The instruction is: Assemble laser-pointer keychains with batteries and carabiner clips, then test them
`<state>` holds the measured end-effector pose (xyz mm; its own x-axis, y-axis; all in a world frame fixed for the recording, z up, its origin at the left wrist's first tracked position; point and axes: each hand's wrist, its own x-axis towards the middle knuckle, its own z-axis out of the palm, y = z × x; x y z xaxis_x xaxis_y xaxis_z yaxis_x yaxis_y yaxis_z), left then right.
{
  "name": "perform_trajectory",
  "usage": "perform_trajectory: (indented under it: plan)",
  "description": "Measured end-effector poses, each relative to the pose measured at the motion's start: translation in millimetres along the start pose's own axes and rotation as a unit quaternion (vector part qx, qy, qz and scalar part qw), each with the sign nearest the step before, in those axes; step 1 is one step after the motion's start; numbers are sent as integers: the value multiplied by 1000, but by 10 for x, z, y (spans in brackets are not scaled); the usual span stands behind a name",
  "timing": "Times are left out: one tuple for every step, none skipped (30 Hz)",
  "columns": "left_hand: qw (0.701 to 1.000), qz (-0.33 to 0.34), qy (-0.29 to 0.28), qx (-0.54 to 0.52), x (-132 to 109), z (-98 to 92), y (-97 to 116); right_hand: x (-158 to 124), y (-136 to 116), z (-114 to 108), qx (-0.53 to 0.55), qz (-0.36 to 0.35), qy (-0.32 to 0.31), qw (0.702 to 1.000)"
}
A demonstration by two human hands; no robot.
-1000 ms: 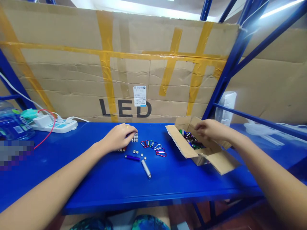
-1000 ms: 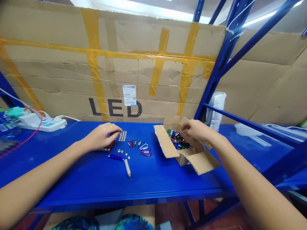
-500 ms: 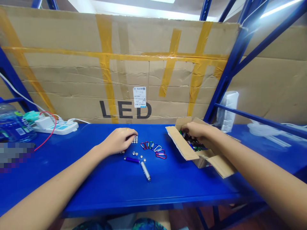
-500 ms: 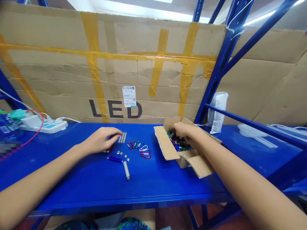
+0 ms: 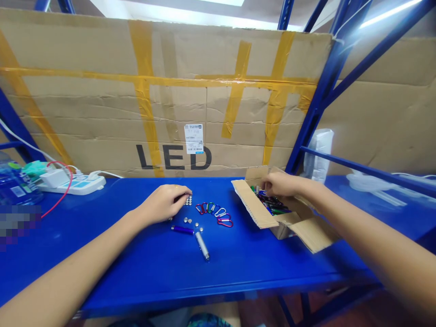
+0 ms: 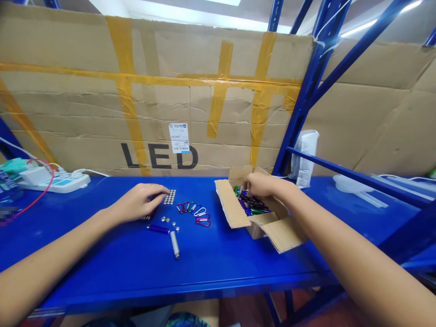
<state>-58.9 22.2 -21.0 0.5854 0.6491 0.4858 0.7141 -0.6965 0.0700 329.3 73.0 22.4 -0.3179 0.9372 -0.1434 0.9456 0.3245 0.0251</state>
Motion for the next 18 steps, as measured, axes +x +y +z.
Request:
perform_trajectory:
  plan:
    - [1000,0,-1,0,1,1,6,-21,-12,24,-5,-4,-15,1000]
    - [1000,0,-2,1,1,1,13,-36,-23,56,-9,-7,-27,1000]
    - [1000,0,-4,1,0,2,21,-44,-30,92,-12,-12,-33,999]
    - [1000,0,-5,2,-1,1,28,-44,-31,130,-14,-19,-31,999]
    - [1000,0,-6,1,-2,1,34,-37,-27,165,-15,-27,-23,999]
    - [1000,0,-7,1,-3,-1,39,-25,-17,197,-16,-33,-15,999]
    - [1000,-1,-7,0,-4,-3,44,-10,-4,220,-18,-36,-7,999]
    - [1000,-2,-8,0,-5,-4,46,6,9,234,-20,-36,-4,999]
    - [1000,-2,-9,0,-6,-6,47,21,22,236,-25,-34,-3,999]
    - [1000,-2,-10,1,-6,-7,47,33,34,227,-29,-31,-3,999]
    - [1000,-2,-9,2,-6,-7,45,40,45,206,-32,-27,0,999]
    - [1000,-2,-9,2,-6,-6,43,44,58,174,-34,-25,5,999]
    - [1000,-1,-8,1,-6,-5,39,44,72,136,-35,-21,13,999]
    - [1000,-1,-7,0,-6,-3,36,42,91,93,-33,-16,19,999]
    - [1000,-1,-7,-1,-6,-1,32,37,114,49,-27,-12,21,999]
    - [1000,-1,-9,-3,-5,0,29,33,141,7,-16,-6,15,1000]
    - [1000,-1,-10,-5,-5,1,26,30,170,-30,-2,4,4,1000]
    - [1000,-2,-12,-6,-4,2,24,28,198,-61,12,17,-9,1000]
